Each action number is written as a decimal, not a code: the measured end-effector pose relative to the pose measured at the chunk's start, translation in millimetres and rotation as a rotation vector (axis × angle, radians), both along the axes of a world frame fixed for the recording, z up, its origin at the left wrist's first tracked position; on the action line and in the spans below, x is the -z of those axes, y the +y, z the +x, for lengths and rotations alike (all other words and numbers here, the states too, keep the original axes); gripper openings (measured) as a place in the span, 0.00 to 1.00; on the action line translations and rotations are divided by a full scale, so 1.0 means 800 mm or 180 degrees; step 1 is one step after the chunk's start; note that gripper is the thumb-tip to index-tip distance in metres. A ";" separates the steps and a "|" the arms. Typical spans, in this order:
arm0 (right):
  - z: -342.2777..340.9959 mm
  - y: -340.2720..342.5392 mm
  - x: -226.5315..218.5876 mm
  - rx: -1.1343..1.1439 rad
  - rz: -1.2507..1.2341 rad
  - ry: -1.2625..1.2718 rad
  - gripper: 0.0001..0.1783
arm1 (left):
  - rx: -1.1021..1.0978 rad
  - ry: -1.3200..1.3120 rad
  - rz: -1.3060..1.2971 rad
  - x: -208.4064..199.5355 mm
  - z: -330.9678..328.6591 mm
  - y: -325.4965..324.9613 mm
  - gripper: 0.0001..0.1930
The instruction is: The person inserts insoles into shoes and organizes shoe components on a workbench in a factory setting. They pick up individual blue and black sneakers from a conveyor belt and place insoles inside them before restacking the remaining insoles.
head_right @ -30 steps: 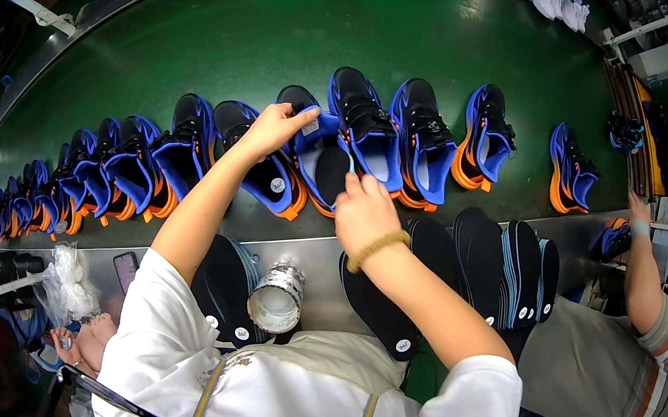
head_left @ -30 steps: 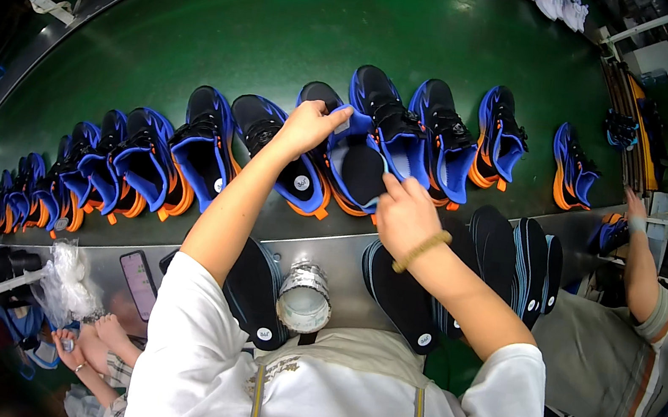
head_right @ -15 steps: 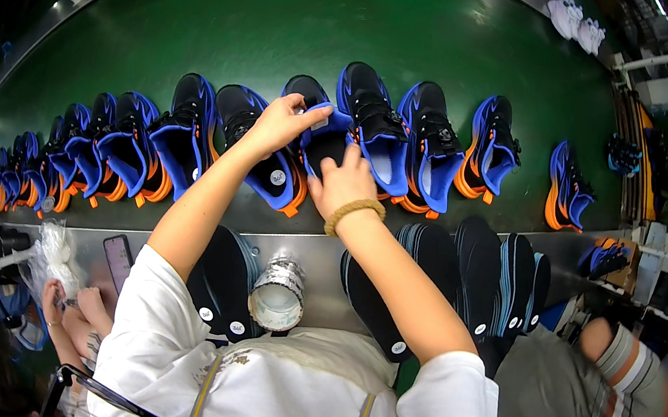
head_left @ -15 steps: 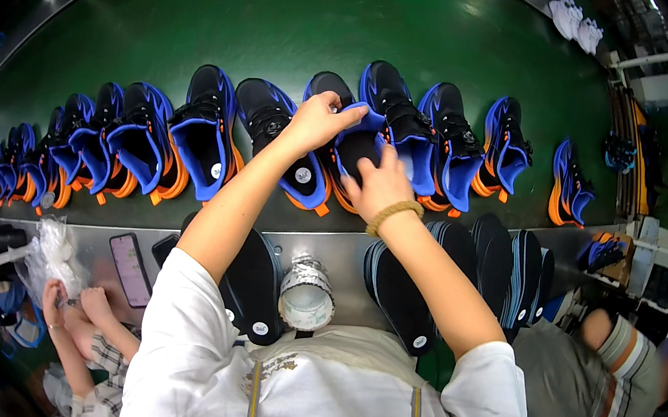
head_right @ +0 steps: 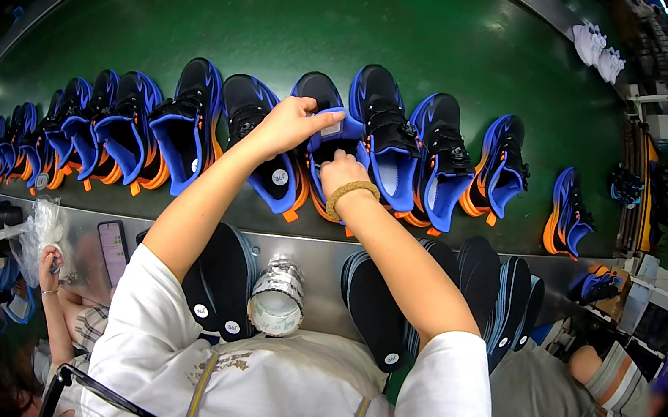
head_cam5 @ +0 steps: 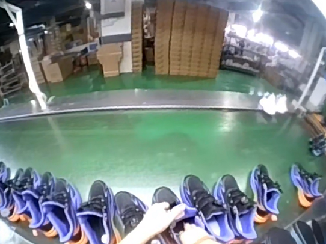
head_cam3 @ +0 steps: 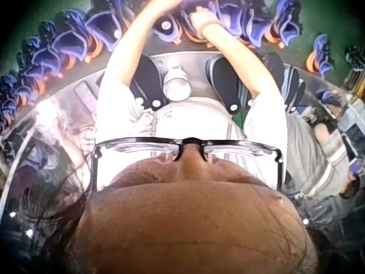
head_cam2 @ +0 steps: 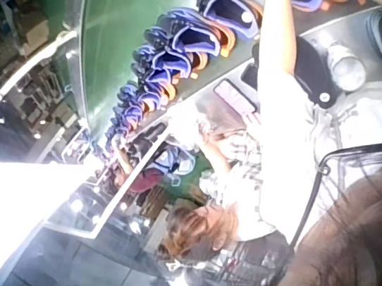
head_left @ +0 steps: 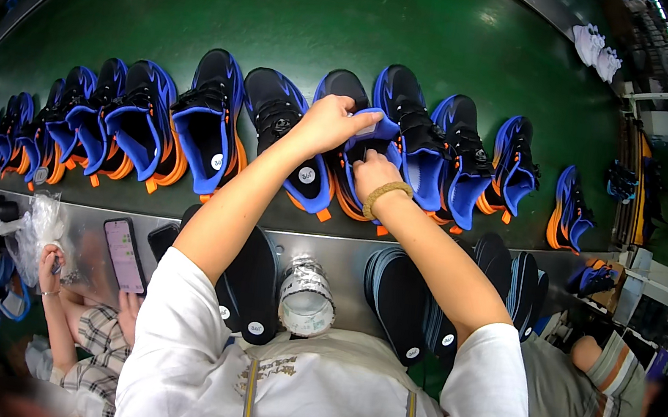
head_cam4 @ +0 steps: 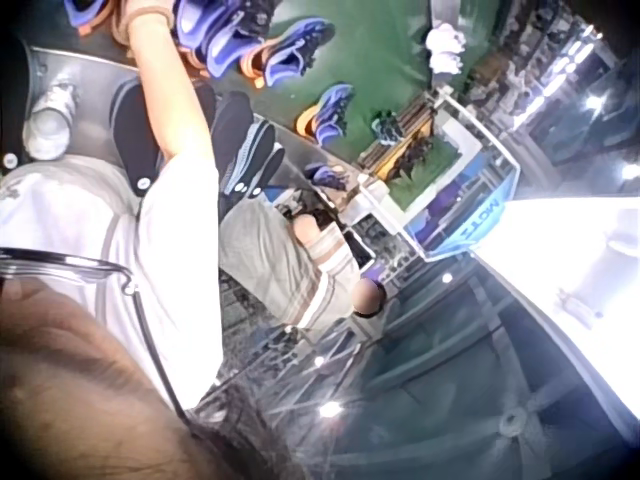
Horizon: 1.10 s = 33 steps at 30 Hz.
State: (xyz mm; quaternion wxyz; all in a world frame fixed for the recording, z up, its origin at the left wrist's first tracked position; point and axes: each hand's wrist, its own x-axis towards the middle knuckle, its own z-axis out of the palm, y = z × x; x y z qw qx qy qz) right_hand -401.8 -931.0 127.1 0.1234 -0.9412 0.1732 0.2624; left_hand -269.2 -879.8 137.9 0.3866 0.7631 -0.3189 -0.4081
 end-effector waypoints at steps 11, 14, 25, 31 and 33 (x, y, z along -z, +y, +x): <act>0.015 -0.004 0.002 -0.1554 -0.0438 0.1789 0.27 | 0.0277 0.0096 0.0230 -0.005 0.004 0.000 0.25; 0.025 -0.005 0.005 -0.1905 -0.0535 0.1722 0.26 | -0.0274 -0.0945 -0.0482 0.018 -0.008 0.001 0.23; 0.018 -0.025 -0.046 -0.1226 0.0971 0.1764 0.26 | 0.1116 -0.2861 -0.0430 0.006 -0.023 0.005 0.18; -0.032 0.004 -0.026 -0.0705 0.0592 0.0512 0.33 | 0.1321 -0.2682 -0.0370 0.013 -0.016 -0.001 0.17; -0.055 0.008 -0.025 -0.0352 0.0723 -0.0791 0.21 | 0.1472 -0.3046 -0.0487 0.018 -0.014 0.005 0.11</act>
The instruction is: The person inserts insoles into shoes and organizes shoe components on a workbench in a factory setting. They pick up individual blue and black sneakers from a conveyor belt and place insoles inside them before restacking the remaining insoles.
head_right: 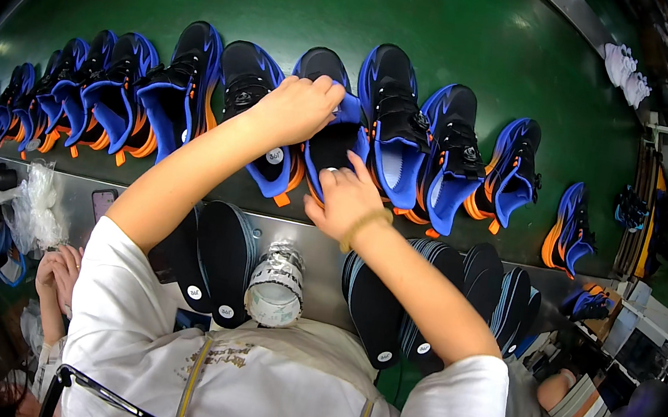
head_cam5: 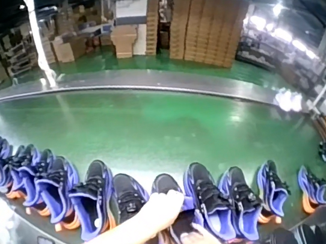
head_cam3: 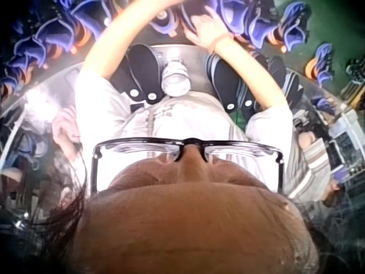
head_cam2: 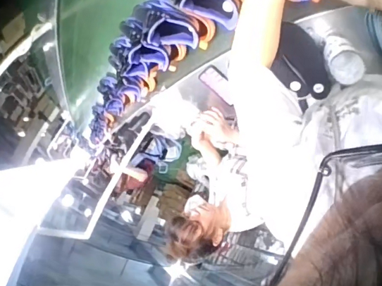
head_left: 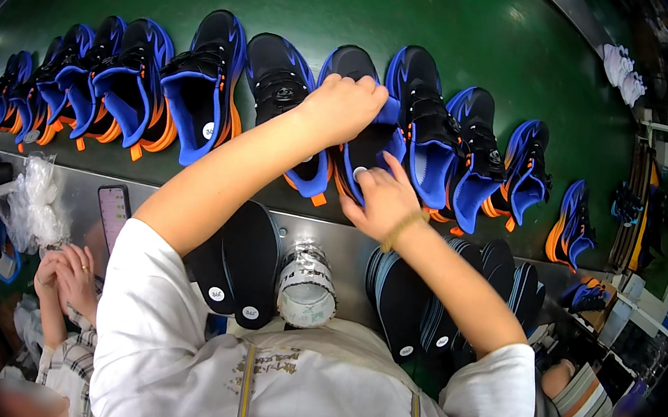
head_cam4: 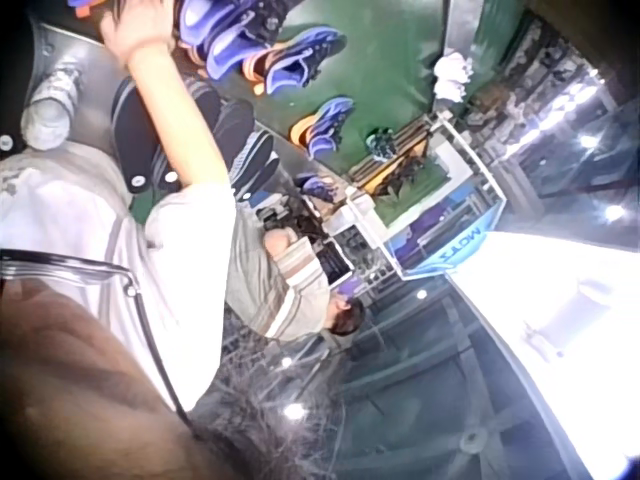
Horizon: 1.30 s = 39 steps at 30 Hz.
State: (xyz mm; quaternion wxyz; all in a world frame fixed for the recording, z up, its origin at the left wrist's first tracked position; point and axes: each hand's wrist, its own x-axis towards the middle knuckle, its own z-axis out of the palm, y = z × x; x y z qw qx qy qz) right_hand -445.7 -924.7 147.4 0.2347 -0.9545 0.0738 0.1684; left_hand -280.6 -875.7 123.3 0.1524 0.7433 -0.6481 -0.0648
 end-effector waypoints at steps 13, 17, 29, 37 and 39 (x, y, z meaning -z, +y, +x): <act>-0.096 0.038 -0.005 0.0907 0.0266 -0.1732 0.17 | 0.0074 0.0412 0.0038 -0.046 -0.015 0.029 0.05; -0.106 0.003 -0.034 0.1123 -0.0158 -0.1896 0.21 | -0.0840 0.2052 -0.0210 -0.062 -0.010 0.028 0.08; -0.167 -0.149 0.006 0.1801 -0.1910 -0.0556 0.23 | -0.1854 0.4979 -0.0383 -0.097 -0.042 0.058 0.08; -0.332 -0.032 -0.056 0.1957 -0.1213 -0.0189 0.24 | -0.1343 0.1811 -0.0360 -0.098 -0.081 -0.010 0.14; -0.366 0.003 -0.067 0.2592 -0.0739 0.0541 0.30 | -0.0474 0.0751 -0.0299 -0.080 -0.093 -0.038 0.15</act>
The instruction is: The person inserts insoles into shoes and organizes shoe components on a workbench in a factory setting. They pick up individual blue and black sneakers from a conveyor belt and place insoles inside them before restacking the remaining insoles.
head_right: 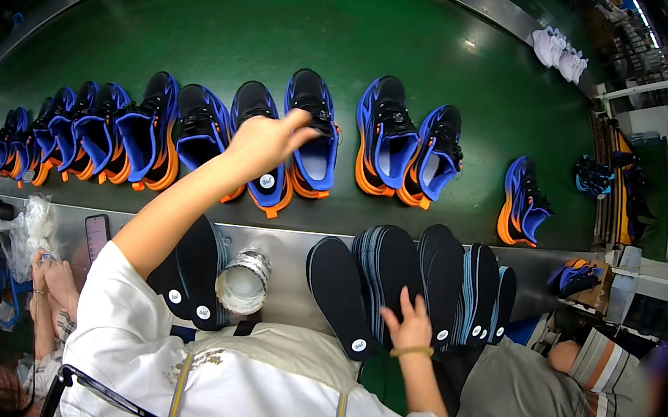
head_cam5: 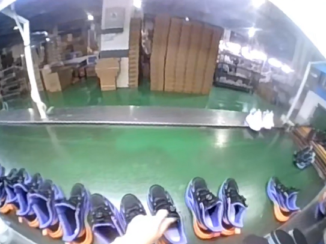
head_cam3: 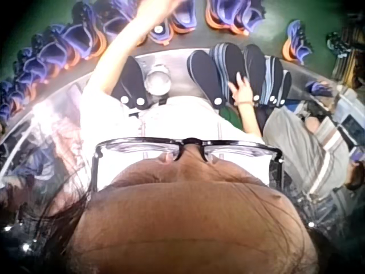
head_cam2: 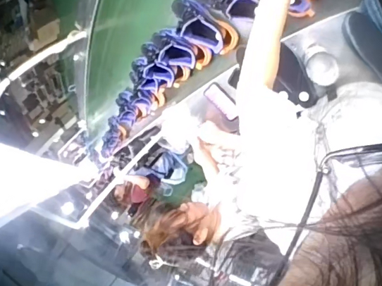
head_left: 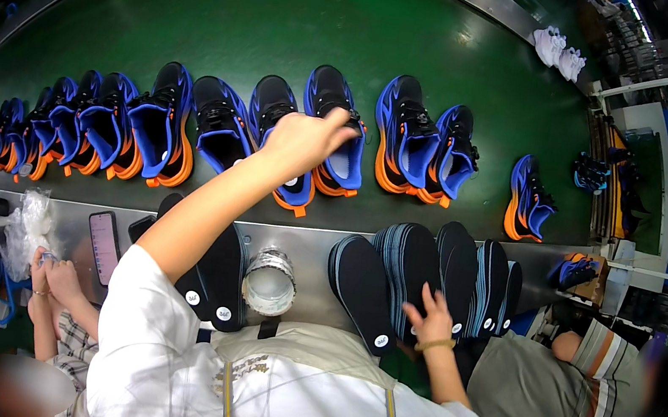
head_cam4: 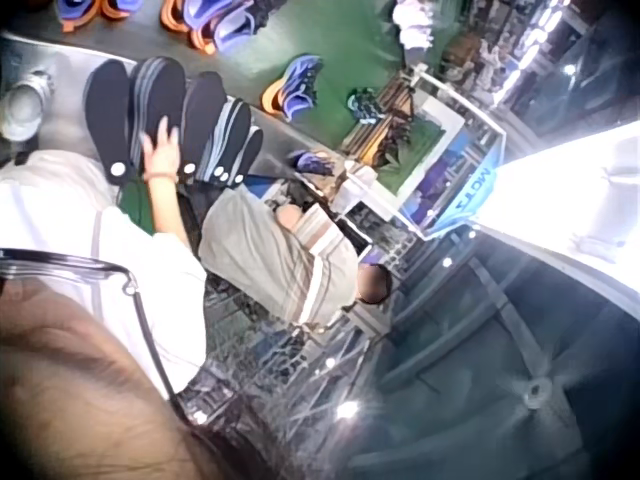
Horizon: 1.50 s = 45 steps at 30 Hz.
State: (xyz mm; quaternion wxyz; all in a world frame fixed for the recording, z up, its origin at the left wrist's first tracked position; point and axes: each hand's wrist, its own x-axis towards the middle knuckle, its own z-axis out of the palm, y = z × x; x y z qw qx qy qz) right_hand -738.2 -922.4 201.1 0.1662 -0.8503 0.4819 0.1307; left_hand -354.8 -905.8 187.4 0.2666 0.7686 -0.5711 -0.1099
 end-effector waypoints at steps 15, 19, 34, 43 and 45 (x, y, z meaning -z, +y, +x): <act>0.112 -0.096 -0.100 0.0107 0.1502 -0.2123 0.06 | 0.0246 0.0567 0.0805 0.045 0.022 -0.053 0.24; 0.200 -0.121 -0.077 0.0015 0.2651 -0.1213 0.09 | 0.0032 0.1323 0.0994 0.049 0.031 -0.051 0.27; 0.300 -0.080 0.022 -0.1560 0.0070 0.0624 0.22 | -0.0128 0.1771 0.0633 0.069 0.021 -0.044 0.26; 0.308 -0.092 0.047 -0.2355 0.0297 0.0468 0.11 | -0.0330 0.1913 0.0705 0.070 0.020 -0.044 0.28; 0.302 -0.096 0.079 -0.2432 -0.0066 -0.0018 0.10 | -0.0269 0.1974 0.0675 0.066 0.018 -0.048 0.28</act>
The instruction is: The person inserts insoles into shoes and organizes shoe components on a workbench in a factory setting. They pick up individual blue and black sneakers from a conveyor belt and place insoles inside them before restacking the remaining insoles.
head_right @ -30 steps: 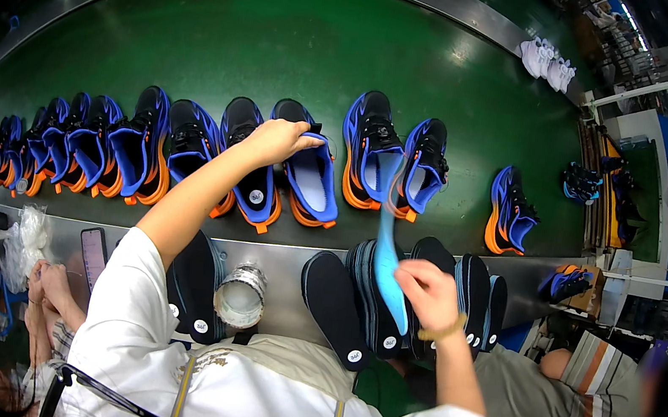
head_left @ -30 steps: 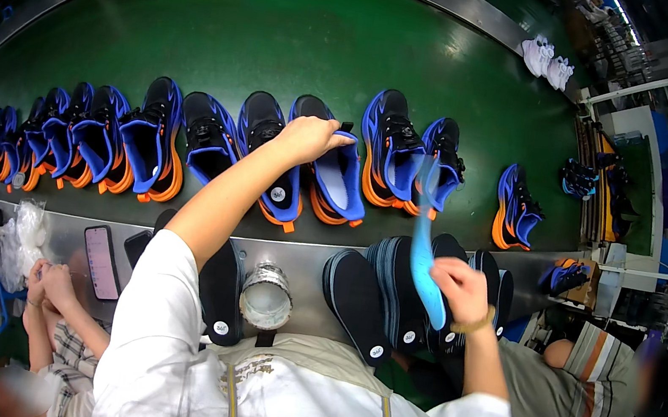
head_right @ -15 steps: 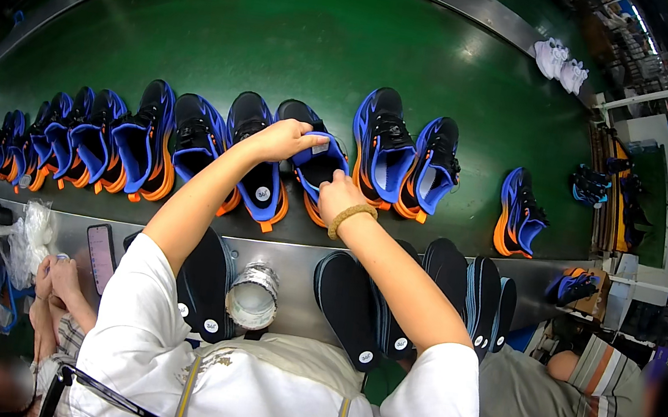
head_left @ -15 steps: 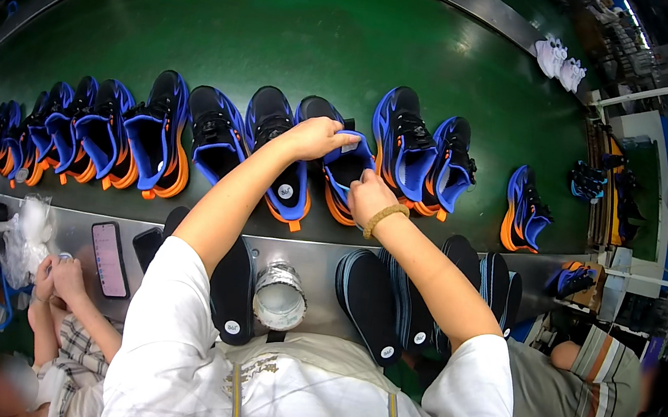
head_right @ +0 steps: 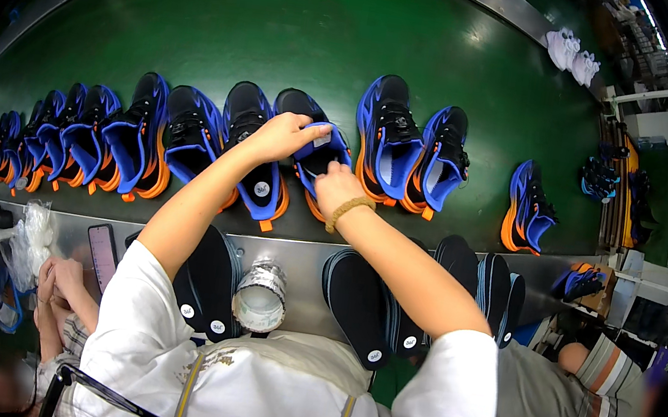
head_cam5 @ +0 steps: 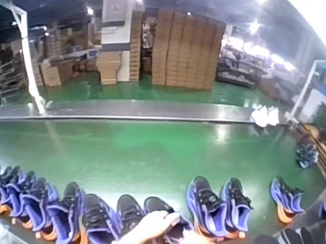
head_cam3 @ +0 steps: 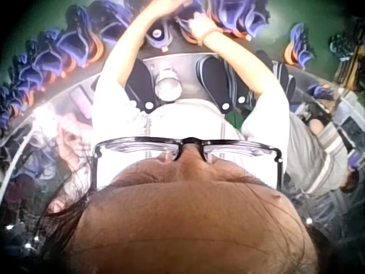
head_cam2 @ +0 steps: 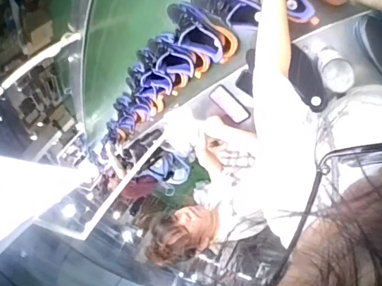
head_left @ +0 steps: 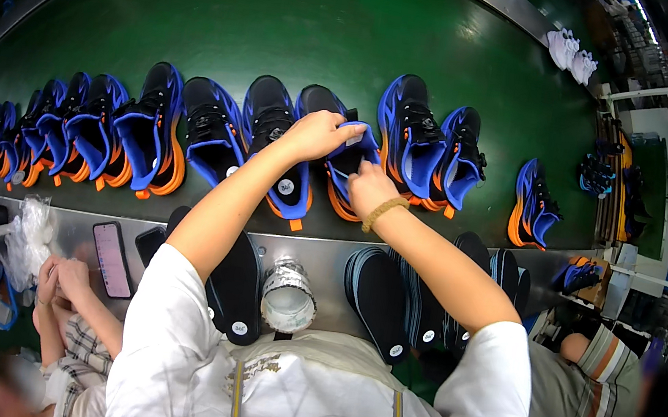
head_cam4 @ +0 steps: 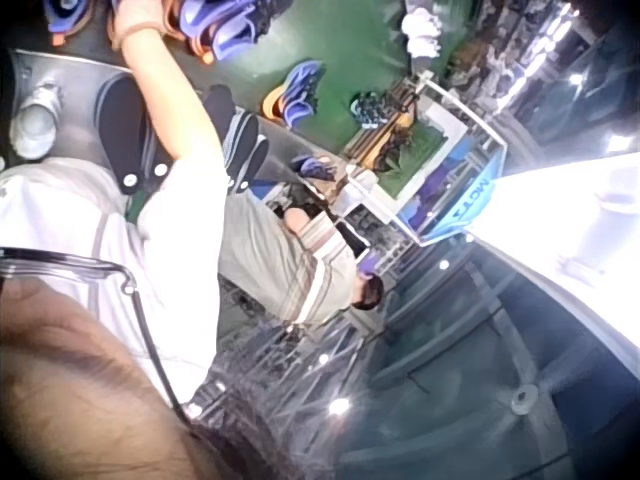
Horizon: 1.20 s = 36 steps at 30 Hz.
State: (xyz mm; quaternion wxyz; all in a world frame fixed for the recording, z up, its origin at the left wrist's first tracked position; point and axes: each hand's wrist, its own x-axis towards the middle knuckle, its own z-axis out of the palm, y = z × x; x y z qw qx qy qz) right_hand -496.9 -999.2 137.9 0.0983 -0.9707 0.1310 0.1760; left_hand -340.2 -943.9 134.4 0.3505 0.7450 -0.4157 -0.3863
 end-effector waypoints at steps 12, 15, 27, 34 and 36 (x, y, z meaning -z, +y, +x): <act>0.012 -0.004 0.011 0.0093 -0.0116 0.0360 0.10 | 0.0100 -0.0869 0.0588 -0.012 -0.022 0.002 0.27; 0.001 -0.016 0.032 -0.0097 -0.0100 -0.0114 0.10 | 0.0122 -0.0884 0.0502 -0.014 -0.028 -0.004 0.27; -0.003 -0.016 0.033 -0.0139 -0.0265 0.0088 0.11 | 0.0296 -0.1034 0.0673 -0.015 -0.028 0.001 0.28; -0.006 -0.019 0.048 0.0053 -0.0102 0.0333 0.12 | 0.0280 -0.1053 0.0654 -0.010 -0.033 -0.002 0.27; 0.001 -0.017 0.040 0.0093 0.0033 0.0776 0.13 | 0.0272 -0.1023 0.0637 -0.010 -0.032 -0.001 0.27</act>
